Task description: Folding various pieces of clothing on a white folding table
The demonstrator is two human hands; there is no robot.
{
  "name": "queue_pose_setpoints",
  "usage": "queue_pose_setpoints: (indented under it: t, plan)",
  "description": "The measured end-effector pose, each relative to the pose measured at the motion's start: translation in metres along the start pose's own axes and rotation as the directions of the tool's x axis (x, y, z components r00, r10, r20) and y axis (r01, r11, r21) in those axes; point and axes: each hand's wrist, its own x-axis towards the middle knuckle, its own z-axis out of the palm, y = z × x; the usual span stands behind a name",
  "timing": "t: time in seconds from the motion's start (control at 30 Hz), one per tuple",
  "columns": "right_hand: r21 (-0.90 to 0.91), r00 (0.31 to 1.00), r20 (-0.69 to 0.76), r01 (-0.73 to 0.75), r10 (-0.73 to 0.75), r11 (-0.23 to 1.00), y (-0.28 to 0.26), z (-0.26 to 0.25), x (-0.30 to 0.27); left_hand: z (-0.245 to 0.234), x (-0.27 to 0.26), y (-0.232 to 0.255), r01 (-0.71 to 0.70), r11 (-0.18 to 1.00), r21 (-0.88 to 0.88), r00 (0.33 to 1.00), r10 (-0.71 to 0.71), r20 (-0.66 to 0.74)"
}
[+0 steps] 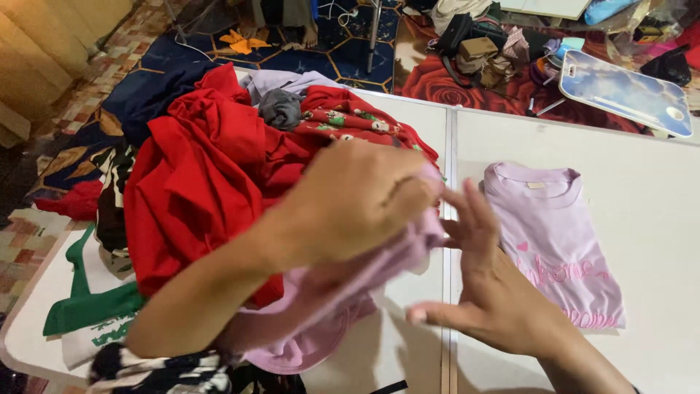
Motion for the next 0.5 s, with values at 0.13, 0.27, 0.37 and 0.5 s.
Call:
queue_pose_setpoints:
  t: [0.13,0.27,0.37,0.5]
  plan:
    - [-0.158,0.981,-0.193,-0.021,-0.01,0.987,-0.003,-0.008,-0.015,0.018,0.001,0.032,-0.285,0.906,-0.311,0.958,0.271,-0.09]
    - [-0.045,0.919,-0.376,-0.147,0.119,0.988,-0.001,-0.037,-0.011,0.017,-0.001,0.024,-0.258,0.797,-0.547,0.931,0.355,0.078]
    - [-0.129,0.908,-0.415,-0.111,0.048,0.985,0.001,-0.055,-0.02,0.025,-0.001,0.015,-0.343,0.751,-0.564,0.876,0.473,0.097]
    - [0.067,0.741,-0.653,-0.154,0.16,0.986,0.096,-0.095,-0.08,0.033,0.001,0.005,-0.442,0.812,-0.382,0.889,0.454,-0.063]
